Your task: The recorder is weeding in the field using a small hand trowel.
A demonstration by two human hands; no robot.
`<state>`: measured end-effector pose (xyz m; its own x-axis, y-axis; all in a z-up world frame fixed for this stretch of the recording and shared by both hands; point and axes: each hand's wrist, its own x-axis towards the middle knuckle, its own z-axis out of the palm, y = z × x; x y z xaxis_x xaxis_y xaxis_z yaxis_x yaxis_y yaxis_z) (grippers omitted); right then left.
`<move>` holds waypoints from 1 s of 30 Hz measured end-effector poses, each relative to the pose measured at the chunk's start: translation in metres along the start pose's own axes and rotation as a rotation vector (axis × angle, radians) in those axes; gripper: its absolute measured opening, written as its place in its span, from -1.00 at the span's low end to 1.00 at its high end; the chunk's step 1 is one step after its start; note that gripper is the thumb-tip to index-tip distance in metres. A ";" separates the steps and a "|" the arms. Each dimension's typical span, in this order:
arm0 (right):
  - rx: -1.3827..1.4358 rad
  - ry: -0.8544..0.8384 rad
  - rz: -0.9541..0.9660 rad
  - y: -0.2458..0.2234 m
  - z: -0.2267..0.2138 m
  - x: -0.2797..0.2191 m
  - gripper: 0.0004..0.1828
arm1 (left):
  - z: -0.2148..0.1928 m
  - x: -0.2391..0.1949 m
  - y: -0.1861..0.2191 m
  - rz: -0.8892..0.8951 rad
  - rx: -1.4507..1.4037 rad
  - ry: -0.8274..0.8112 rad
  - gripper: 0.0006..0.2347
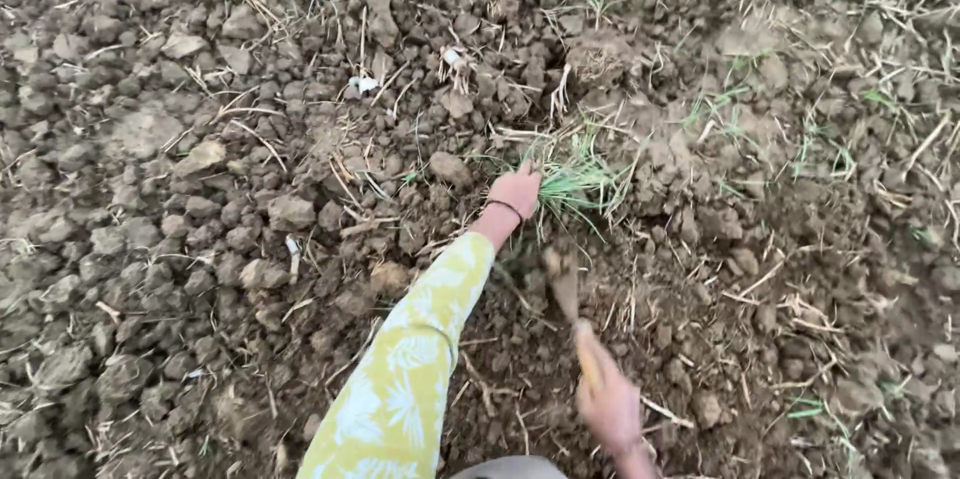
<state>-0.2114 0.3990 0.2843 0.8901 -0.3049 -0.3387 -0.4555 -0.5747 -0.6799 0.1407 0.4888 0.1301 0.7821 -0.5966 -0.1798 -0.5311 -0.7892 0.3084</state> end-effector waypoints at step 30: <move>-0.057 0.184 -0.008 -0.007 0.082 0.103 -0.30 | 0.027 0.050 -0.025 -0.315 0.045 -0.281 -0.74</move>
<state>-0.1150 0.4336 0.2010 0.8787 -0.4311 -0.2051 -0.4533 -0.6183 -0.6421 0.1839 0.4749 0.0884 0.7927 -0.3369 -0.5081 -0.2987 -0.9412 0.1581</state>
